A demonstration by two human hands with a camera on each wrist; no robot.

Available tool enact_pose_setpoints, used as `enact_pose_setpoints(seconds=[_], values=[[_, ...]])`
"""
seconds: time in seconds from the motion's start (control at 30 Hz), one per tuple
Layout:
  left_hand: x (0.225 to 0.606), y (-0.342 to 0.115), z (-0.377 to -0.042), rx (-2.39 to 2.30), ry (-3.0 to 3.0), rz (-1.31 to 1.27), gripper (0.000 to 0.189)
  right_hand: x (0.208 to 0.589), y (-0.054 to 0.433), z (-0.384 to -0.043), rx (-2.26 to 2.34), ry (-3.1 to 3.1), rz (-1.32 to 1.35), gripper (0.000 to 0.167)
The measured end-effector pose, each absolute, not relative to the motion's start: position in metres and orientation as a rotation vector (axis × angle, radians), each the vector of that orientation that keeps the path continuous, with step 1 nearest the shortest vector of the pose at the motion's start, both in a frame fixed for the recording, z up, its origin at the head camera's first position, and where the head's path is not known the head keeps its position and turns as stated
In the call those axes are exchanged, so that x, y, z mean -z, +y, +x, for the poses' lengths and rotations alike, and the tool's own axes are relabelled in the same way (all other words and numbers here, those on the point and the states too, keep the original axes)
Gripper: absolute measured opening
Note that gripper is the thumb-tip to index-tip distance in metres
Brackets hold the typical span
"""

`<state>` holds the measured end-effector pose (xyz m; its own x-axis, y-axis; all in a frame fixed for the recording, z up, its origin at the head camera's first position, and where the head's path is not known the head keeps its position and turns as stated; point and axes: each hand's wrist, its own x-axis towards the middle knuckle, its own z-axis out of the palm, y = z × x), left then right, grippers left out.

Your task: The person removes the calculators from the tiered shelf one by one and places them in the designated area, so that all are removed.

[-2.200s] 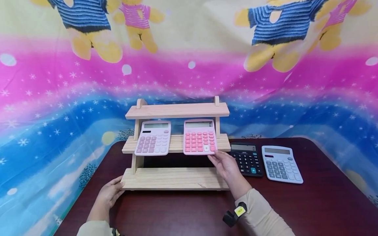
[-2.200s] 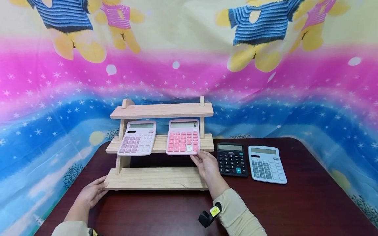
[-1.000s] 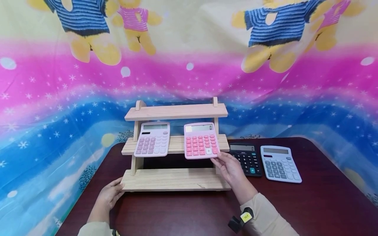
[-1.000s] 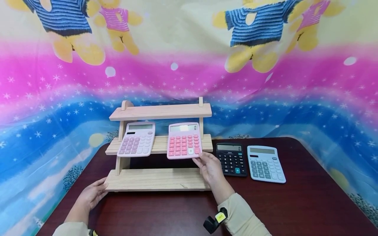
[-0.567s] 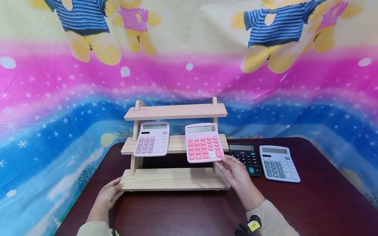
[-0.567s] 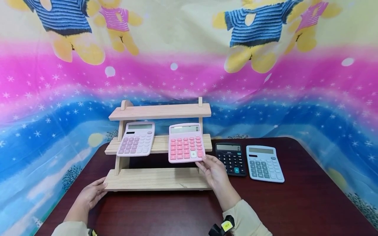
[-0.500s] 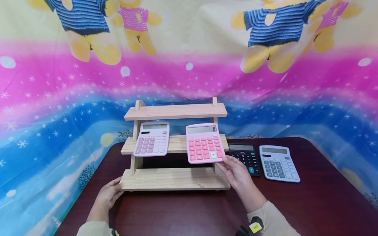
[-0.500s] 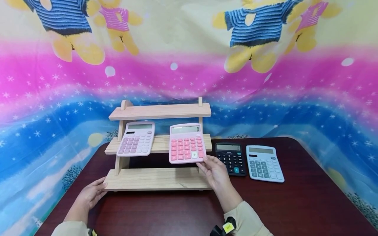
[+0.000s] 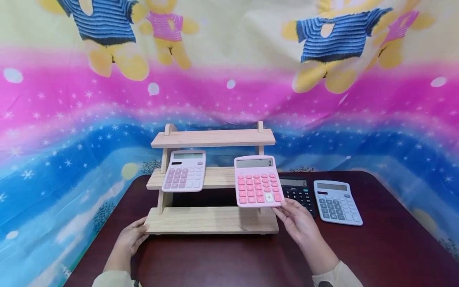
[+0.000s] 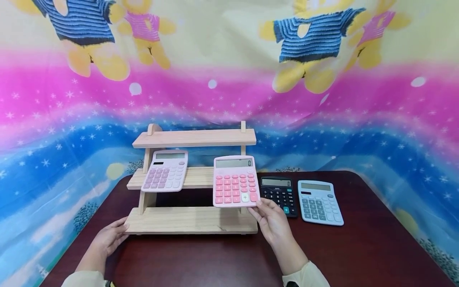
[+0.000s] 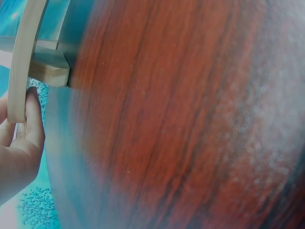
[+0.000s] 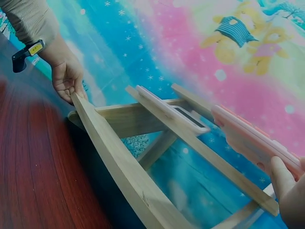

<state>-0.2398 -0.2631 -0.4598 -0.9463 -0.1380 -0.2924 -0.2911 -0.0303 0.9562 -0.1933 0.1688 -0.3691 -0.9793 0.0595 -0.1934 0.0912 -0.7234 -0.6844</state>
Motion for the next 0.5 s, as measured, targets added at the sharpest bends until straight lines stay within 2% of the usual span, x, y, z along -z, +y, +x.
enact_pose_setpoints(seconds=[0.5], values=[[0.459,-0.263,-0.237,-2.145,2.113,-0.447,0.056,0.375,0.193,-0.171,2.910,1.177,0.253,0.012]])
